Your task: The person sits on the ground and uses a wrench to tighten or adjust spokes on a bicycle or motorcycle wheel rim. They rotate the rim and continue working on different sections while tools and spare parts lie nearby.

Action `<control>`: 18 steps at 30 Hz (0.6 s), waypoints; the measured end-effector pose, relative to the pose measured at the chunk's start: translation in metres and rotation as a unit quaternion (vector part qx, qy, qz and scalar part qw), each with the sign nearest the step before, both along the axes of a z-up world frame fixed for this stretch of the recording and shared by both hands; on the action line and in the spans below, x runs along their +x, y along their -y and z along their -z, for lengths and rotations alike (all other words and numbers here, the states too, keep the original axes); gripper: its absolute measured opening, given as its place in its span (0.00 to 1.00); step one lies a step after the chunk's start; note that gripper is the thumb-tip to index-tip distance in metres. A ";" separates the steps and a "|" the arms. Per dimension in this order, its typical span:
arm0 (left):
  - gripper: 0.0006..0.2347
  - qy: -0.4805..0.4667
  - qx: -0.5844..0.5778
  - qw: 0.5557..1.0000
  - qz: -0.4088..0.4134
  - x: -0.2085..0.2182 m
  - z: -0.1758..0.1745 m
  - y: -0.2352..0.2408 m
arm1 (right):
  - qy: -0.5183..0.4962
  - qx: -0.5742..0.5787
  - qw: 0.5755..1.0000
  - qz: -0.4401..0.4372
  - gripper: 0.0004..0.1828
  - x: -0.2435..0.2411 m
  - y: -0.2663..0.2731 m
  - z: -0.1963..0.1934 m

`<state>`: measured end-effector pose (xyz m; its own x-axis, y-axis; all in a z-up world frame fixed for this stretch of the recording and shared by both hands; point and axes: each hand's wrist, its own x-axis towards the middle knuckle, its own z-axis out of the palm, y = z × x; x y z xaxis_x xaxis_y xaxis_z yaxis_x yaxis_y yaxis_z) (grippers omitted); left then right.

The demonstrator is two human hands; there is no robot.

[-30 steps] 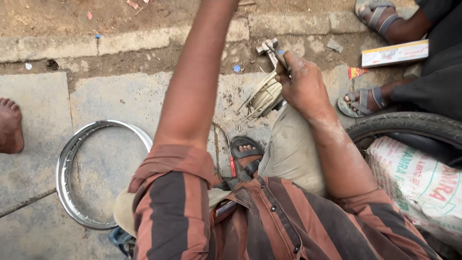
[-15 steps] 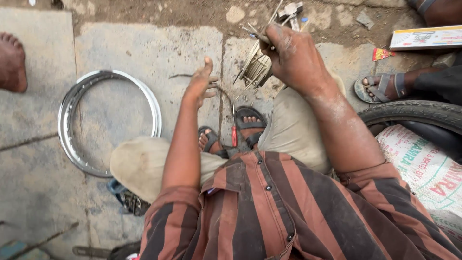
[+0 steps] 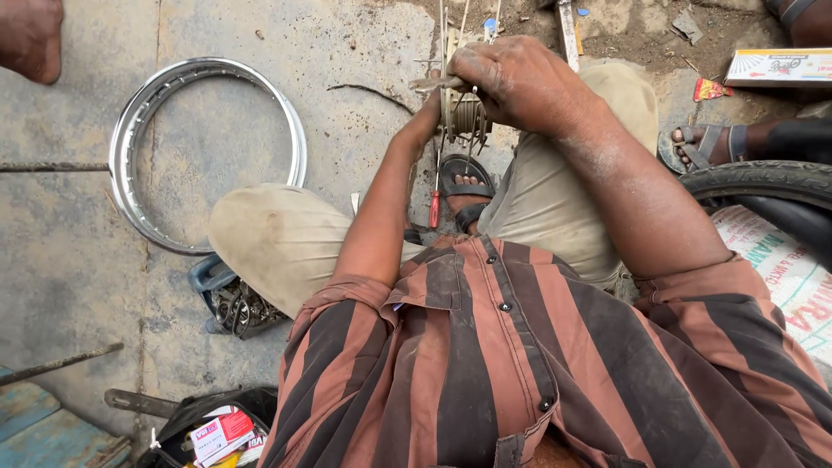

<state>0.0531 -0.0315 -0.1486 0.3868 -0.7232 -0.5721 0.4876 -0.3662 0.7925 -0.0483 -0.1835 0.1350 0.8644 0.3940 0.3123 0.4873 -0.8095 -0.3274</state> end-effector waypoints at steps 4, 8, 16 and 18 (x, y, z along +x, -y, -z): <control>0.44 -0.089 -0.048 0.995 -0.027 -0.006 -0.004 -0.008 | 0.002 -0.006 1.000 -0.005 0.21 -0.001 -0.008 -0.001; 0.50 -0.170 -0.238 0.952 -0.093 -0.018 -0.032 -0.023 | 0.053 0.005 0.998 -0.037 0.26 -0.001 -0.020 -0.008; 0.54 -0.192 -0.334 0.903 -0.191 -0.034 -0.087 -0.028 | 0.137 0.057 0.989 -0.018 0.21 -0.002 -0.024 -0.013; 0.52 -0.208 -0.331 0.889 -0.240 -0.039 -0.095 -0.024 | 0.182 0.095 0.979 -0.009 0.16 0.000 -0.023 -0.008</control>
